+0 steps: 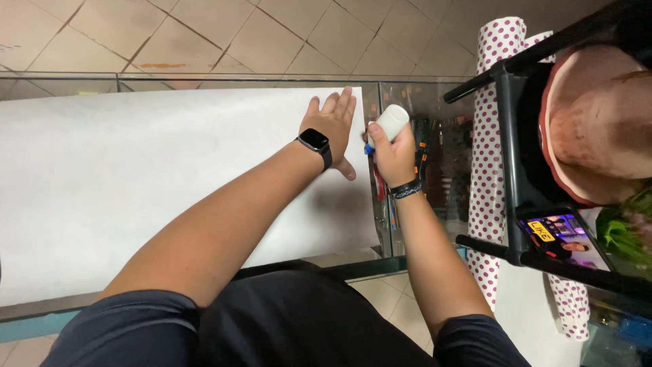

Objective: Applying glue to a sheet of paper and attaching a decorative patterned paper on top

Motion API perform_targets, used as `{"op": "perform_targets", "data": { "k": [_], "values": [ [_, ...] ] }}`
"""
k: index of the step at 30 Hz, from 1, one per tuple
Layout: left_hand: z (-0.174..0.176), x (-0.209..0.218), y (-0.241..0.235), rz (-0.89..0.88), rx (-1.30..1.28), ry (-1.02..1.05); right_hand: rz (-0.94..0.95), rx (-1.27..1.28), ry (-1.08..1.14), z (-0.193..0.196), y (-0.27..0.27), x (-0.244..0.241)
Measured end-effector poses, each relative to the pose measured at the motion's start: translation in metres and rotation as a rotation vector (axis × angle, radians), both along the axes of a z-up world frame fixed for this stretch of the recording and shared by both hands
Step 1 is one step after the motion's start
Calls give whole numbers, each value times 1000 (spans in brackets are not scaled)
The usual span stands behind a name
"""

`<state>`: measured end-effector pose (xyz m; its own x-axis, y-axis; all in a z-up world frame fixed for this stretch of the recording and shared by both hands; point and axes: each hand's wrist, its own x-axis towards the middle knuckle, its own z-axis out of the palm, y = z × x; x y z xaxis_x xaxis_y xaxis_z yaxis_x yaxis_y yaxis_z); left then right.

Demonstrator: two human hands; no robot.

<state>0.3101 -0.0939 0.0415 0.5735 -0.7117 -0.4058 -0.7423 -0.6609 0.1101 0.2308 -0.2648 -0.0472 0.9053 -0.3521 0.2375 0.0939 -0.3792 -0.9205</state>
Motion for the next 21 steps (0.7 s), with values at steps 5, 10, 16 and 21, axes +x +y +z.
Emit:
{"op": "perform_targets", "data": {
  "k": [5,10,16,21],
  "values": [
    [-4,0,-1,-13,23,-18,-21,22,3,-7,0,-26],
    [-7,1,-3,4,26,2,-22,51,16,-9,6,-49],
    [-8,0,-1,23,-15,10,-35,50,31,28,36,-77],
    [-28,8,-14,20,91,-19,-106,114,191,12,30,-105]
  ]
}}
